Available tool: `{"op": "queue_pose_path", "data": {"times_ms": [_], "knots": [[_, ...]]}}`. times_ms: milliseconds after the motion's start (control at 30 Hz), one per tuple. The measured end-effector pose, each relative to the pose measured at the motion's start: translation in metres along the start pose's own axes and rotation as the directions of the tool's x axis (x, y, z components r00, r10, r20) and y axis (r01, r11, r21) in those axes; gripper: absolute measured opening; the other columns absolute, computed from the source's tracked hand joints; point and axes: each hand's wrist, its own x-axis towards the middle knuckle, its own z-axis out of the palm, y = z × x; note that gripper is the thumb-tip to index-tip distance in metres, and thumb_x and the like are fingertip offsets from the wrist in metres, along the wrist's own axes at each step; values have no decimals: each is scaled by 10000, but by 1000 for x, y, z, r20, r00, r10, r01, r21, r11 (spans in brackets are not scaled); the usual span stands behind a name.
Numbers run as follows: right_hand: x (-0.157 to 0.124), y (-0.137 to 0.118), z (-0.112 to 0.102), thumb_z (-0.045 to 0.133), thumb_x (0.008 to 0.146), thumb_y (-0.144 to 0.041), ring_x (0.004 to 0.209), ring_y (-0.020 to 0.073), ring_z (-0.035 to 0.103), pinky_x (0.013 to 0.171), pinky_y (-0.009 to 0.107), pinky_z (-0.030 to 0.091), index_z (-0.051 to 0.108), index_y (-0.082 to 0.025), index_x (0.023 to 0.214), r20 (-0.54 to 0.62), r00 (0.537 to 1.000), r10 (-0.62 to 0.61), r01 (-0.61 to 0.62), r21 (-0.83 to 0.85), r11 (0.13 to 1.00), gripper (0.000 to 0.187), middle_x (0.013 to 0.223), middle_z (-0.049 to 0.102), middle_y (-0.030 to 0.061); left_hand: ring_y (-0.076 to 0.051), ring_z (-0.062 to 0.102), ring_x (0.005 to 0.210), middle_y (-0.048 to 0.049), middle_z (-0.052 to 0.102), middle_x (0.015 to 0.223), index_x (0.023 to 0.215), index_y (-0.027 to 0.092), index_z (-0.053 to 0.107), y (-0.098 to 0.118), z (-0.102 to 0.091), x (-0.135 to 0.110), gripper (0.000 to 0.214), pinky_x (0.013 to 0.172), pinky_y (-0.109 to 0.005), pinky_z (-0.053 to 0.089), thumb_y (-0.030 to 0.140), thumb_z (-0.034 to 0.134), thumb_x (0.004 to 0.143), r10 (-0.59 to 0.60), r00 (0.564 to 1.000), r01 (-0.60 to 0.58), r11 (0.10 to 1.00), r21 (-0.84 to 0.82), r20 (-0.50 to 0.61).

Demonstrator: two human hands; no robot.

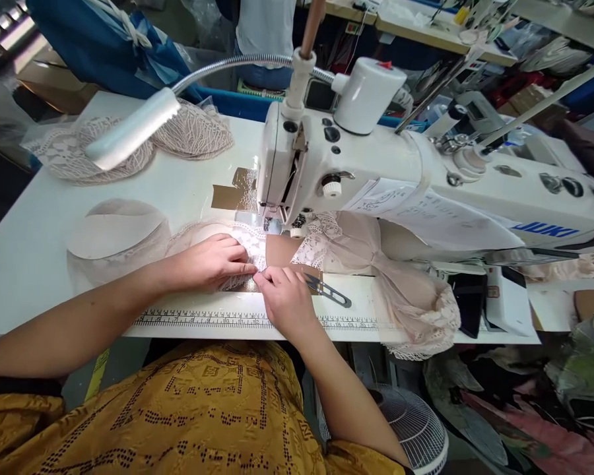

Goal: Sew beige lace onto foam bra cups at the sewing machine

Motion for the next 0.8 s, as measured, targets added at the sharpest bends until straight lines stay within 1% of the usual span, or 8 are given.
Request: {"op": "queue_pose_path", "data": {"times_ms": [200,400,533,600,700,733,800], "knots": [[-2,2,2,480,897,-100,822,195,479,720,315,329,661,-216,1126,-16,1000,4,-3,42,999,314,936,650,44,-205,504,824,-77,632,909,1247,244,649,5,1,3,322,785,-362,361,275,454,992,-17,1000,15,997,74,18],[-3,4,3,477,897,-93,815,187,496,721,306,353,670,-213,1121,-44,999,2,2,84,996,319,921,651,44,-204,494,812,-72,619,868,1233,219,660,8,4,4,315,780,-361,358,242,474,979,-33,999,34,996,85,-16],[-1,10,5,446,934,-110,817,190,502,736,307,395,664,-163,1149,-126,992,5,10,121,993,311,922,646,66,-197,501,810,-74,625,877,1237,220,660,8,4,4,315,764,-351,370,215,492,970,-26,999,29,996,88,-35],[1,13,6,430,941,-106,797,194,494,721,308,401,659,-143,1173,-149,989,20,-8,84,996,328,897,636,71,-213,524,867,-90,643,961,1247,222,655,8,4,4,330,786,-360,387,195,495,960,-18,999,23,996,89,-50],[6,14,8,424,921,-76,770,200,477,691,309,386,673,-138,1163,-123,992,15,-16,-8,1000,353,849,614,69,-249,546,1010,-125,621,1203,1240,206,655,7,6,4,347,843,-383,417,163,490,937,25,996,-18,997,78,-91],[7,14,8,429,910,-68,768,201,473,689,309,383,678,-136,1153,-112,994,11,-14,-26,1000,355,844,609,69,-251,550,1027,-129,604,1257,1238,194,652,6,6,4,349,846,-383,428,160,482,935,37,994,-30,997,73,-100],[8,13,7,442,893,-57,772,202,470,695,308,378,681,-134,1141,-94,996,10,-14,-40,999,353,856,607,70,-241,570,987,-131,605,1276,1249,172,635,6,6,4,357,808,-372,452,162,465,934,32,994,-25,997,71,-107]]}}
